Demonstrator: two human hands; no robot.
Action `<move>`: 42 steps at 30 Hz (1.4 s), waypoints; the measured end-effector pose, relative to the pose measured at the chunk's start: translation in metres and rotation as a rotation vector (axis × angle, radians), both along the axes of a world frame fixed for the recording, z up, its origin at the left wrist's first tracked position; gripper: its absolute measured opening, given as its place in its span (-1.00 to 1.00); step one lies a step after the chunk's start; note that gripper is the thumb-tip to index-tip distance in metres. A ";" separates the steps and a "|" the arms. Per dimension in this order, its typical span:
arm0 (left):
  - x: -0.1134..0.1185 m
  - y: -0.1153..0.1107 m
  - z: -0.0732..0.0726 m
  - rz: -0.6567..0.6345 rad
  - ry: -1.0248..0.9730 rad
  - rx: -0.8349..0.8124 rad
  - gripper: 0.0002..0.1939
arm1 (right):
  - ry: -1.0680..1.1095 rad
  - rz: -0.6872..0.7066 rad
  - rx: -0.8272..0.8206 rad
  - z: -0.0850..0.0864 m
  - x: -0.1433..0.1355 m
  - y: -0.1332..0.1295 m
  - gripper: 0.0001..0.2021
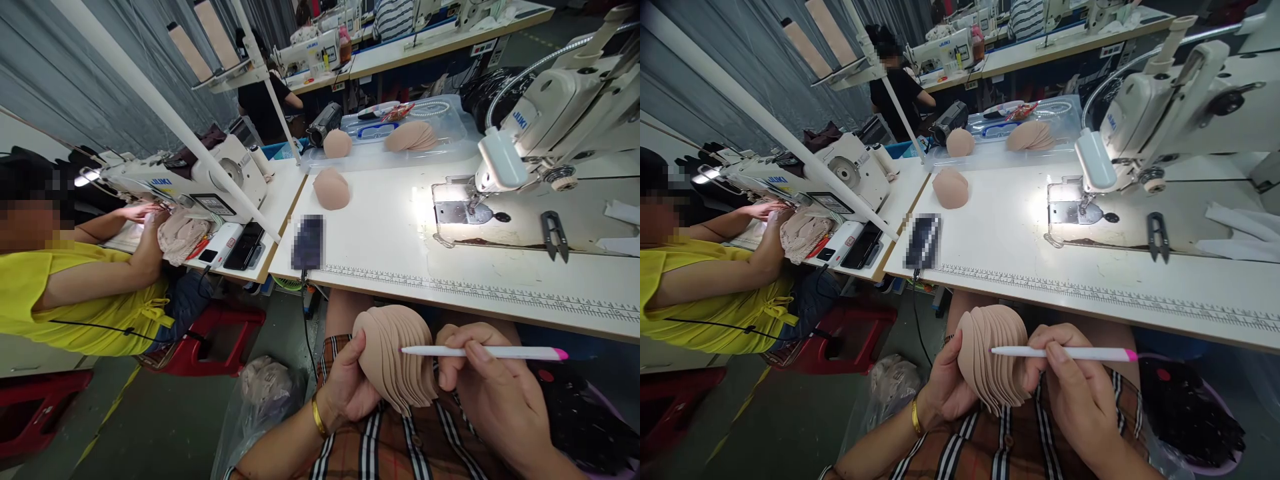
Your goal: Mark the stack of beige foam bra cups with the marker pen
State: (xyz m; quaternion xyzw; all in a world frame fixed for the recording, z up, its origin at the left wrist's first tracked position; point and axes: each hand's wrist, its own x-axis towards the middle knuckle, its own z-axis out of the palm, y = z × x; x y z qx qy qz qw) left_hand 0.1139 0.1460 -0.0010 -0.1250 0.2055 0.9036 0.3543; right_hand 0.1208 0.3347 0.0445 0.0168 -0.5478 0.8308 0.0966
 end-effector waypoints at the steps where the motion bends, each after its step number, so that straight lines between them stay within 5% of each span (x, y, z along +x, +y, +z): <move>1: 0.000 0.000 -0.001 0.006 -0.004 -0.002 -0.35 | 0.008 -0.005 0.008 -0.001 0.000 0.001 -0.82; 13: -0.002 0.000 0.005 -0.021 0.029 -0.032 -0.18 | 0.053 0.085 0.033 -0.006 0.000 0.003 -0.78; 19: -0.003 0.002 -0.003 -0.011 0.067 -0.027 -0.37 | 0.090 0.126 0.047 -0.006 0.006 -0.002 -0.74; 36: -0.003 0.004 0.002 0.043 0.004 0.026 -0.41 | 0.043 0.019 0.108 -0.005 0.000 0.000 -0.80; 42: -0.004 0.006 0.004 0.026 -0.005 -0.001 -0.36 | 0.017 0.094 0.104 -0.010 0.000 -0.003 -0.78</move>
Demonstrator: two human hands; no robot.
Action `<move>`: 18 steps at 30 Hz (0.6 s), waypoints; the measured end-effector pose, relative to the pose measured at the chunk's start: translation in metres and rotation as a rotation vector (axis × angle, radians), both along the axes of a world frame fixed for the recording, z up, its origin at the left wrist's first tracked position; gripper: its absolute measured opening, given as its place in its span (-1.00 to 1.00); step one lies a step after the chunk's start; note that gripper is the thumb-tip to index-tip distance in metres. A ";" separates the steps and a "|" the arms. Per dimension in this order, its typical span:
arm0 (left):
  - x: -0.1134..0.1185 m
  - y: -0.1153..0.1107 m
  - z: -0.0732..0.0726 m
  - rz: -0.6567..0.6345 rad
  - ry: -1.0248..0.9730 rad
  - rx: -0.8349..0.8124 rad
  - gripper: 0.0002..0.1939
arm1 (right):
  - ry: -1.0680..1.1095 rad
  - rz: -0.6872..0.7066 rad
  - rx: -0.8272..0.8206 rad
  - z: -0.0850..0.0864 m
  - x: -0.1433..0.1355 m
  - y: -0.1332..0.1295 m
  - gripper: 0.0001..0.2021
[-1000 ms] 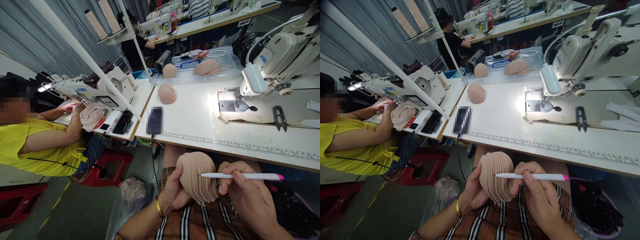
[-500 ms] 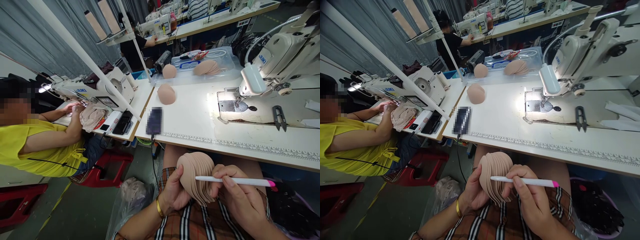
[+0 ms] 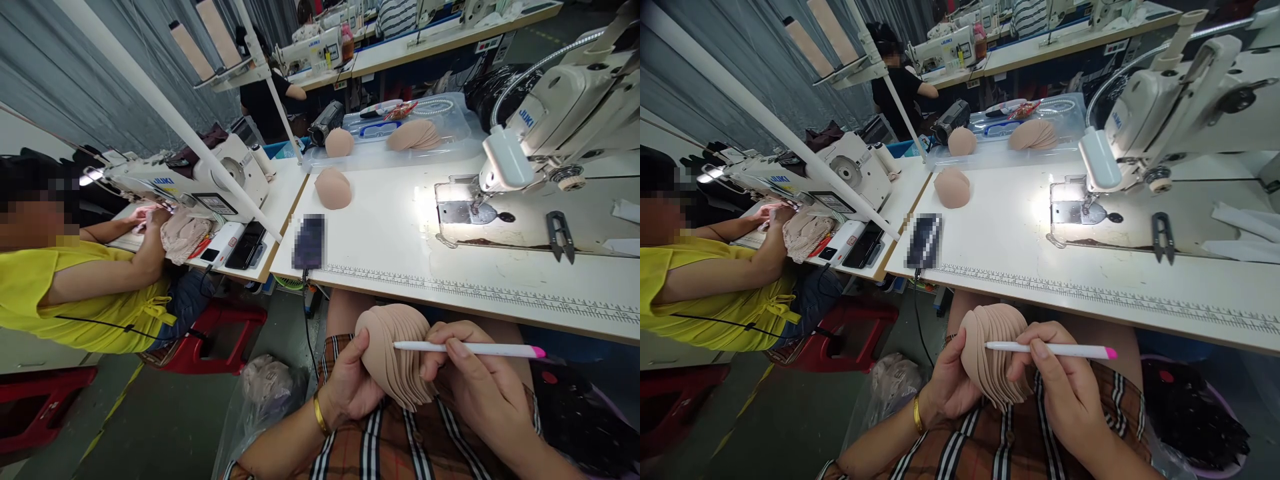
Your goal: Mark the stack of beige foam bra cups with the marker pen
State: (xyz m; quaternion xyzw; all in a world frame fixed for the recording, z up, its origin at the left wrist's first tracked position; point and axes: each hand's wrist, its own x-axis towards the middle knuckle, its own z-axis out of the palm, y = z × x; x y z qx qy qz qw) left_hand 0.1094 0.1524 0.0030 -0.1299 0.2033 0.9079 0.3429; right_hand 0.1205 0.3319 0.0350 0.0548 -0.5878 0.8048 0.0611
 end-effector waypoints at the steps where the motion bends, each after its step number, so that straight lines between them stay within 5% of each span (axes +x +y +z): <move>1: 0.000 0.000 0.001 0.003 0.002 -0.005 -0.36 | -0.009 0.018 -0.011 -0.001 0.000 0.000 -0.77; 11: 0.001 -0.001 0.000 -0.012 0.021 -0.036 -0.33 | -0.081 0.000 -0.145 0.006 -0.006 0.002 -0.78; 18: 0.001 -0.002 -0.003 0.013 -0.011 -0.047 -0.26 | 0.028 0.004 -0.051 0.000 0.000 0.004 -0.77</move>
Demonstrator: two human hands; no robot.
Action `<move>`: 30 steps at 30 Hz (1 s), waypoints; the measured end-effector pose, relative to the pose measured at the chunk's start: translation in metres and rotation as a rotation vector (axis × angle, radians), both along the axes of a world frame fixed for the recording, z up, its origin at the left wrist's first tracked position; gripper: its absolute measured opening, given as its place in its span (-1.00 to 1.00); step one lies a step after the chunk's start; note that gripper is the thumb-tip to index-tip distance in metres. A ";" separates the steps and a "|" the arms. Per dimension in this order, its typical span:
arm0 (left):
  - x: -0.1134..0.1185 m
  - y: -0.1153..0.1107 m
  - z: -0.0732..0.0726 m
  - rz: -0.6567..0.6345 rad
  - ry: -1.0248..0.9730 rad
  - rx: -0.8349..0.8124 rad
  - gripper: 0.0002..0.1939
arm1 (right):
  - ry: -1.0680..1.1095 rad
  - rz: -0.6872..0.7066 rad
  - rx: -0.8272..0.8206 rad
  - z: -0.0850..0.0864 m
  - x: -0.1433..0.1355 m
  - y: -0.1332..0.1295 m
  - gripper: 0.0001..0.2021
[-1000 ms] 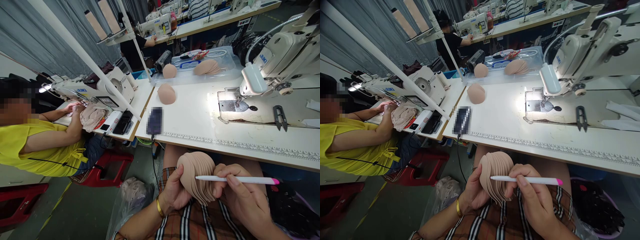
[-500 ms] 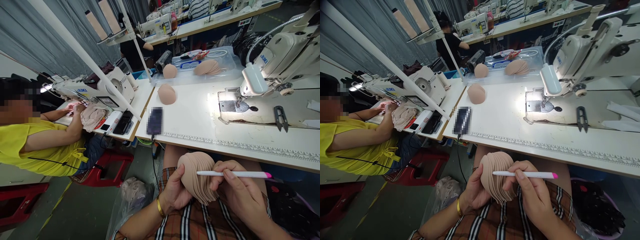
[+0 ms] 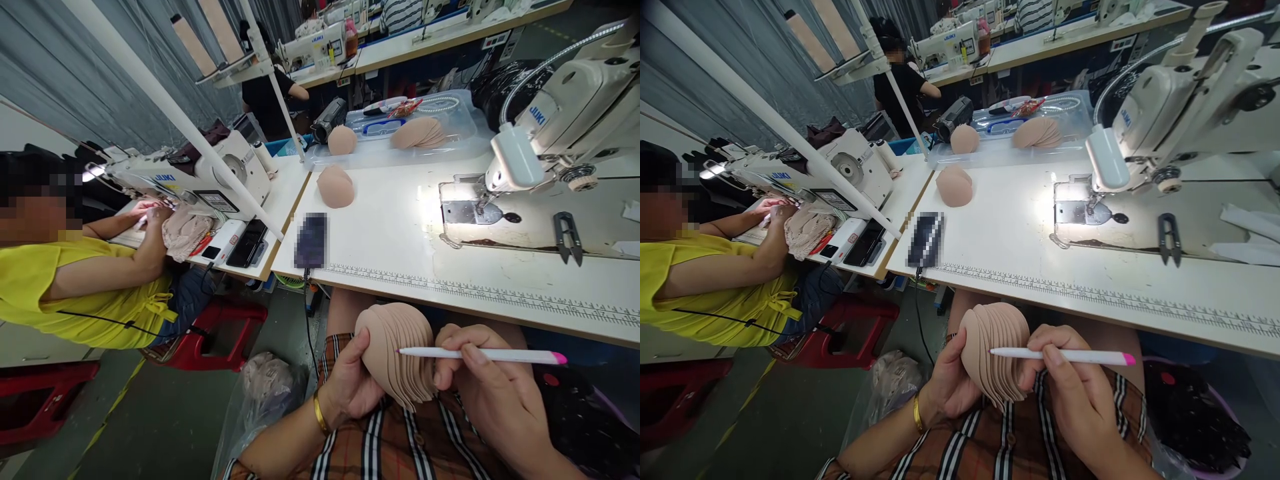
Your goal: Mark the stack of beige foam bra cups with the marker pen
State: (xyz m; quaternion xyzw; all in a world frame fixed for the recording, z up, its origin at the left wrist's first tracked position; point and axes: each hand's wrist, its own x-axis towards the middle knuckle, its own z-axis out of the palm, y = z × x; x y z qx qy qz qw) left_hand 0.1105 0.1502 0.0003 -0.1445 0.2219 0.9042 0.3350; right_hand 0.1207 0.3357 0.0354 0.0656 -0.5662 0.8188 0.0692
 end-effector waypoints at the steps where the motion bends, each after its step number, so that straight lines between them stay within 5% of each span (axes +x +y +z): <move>1: 0.000 0.001 0.001 -0.005 0.001 -0.003 -0.23 | 0.000 0.016 0.018 -0.002 0.002 -0.001 -0.76; 18: 0.004 0.005 0.006 0.024 -0.006 -0.136 -0.18 | 0.056 0.033 0.033 0.001 0.003 -0.006 -0.78; 21: 0.003 0.003 0.007 0.071 0.023 -0.180 -0.23 | 0.010 -0.060 0.036 -0.002 -0.001 0.006 -0.81; 24: -0.003 -0.004 0.018 0.087 0.169 -0.221 -0.23 | -0.102 -0.109 0.261 -0.003 -0.007 0.025 -0.78; 27: -0.015 -0.015 0.038 -0.043 0.378 -0.263 -0.01 | -0.112 0.028 0.480 0.005 -0.011 0.036 -0.68; 30: -0.025 -0.024 0.058 -0.183 0.671 -0.495 0.19 | -0.099 0.212 0.529 0.019 -0.012 0.032 -0.65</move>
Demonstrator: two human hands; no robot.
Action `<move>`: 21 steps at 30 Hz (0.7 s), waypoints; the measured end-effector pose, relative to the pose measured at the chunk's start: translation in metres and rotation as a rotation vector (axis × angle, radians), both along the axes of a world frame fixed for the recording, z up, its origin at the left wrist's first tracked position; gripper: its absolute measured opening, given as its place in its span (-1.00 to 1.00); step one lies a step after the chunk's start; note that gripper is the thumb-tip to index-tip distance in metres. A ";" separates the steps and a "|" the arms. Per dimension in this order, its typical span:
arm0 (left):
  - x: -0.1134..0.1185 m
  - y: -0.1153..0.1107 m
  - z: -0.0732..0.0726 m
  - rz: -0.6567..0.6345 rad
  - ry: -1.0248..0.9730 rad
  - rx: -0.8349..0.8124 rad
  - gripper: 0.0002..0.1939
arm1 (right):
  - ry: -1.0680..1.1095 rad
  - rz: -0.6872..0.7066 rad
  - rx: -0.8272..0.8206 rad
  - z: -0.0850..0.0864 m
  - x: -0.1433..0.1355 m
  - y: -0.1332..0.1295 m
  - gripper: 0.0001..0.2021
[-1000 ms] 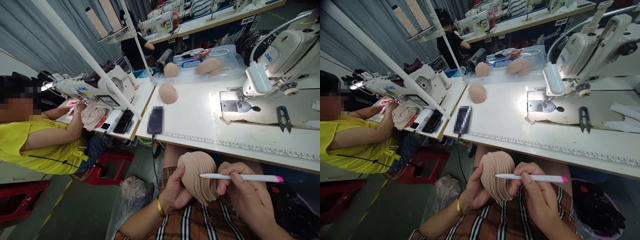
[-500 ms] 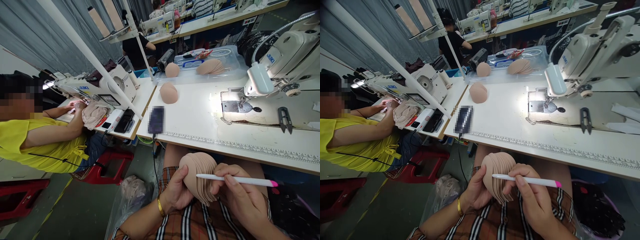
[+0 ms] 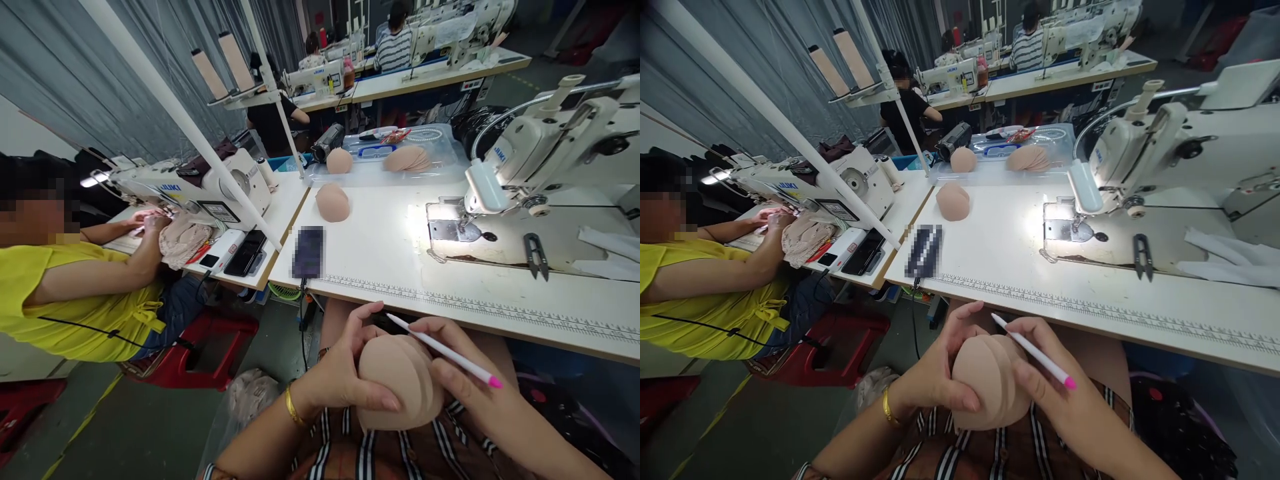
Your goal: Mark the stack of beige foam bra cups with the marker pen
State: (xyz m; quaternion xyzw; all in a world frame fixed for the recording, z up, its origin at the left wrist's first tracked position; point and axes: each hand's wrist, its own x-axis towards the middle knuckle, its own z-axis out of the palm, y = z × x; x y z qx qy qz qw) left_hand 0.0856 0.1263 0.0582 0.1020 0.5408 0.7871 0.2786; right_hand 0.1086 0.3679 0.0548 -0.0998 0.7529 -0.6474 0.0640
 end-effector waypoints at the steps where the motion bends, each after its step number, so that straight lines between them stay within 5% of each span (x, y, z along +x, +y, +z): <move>1: -0.002 -0.001 0.005 -0.006 0.106 -0.100 0.21 | -0.029 0.042 -0.001 0.004 0.000 -0.004 -0.61; 5: -0.006 0.001 0.009 0.037 0.381 -0.259 0.14 | -0.110 0.069 -0.049 0.012 -0.002 -0.019 -0.53; 8: -0.007 0.005 0.000 0.127 0.360 -0.122 0.19 | -0.099 -0.024 -0.103 0.010 -0.004 -0.021 -0.57; 12: 0.000 0.016 -0.016 0.425 0.151 0.094 0.12 | -0.036 -0.282 -0.227 0.004 -0.005 -0.016 -0.51; 17: 0.015 0.041 -0.025 0.128 -0.234 0.486 -0.18 | 0.315 -0.384 -0.263 -0.020 0.004 -0.036 -0.42; 21: 0.012 0.042 -0.030 0.183 -0.390 0.604 -0.37 | 0.455 -0.341 -0.185 -0.045 0.015 -0.051 -0.33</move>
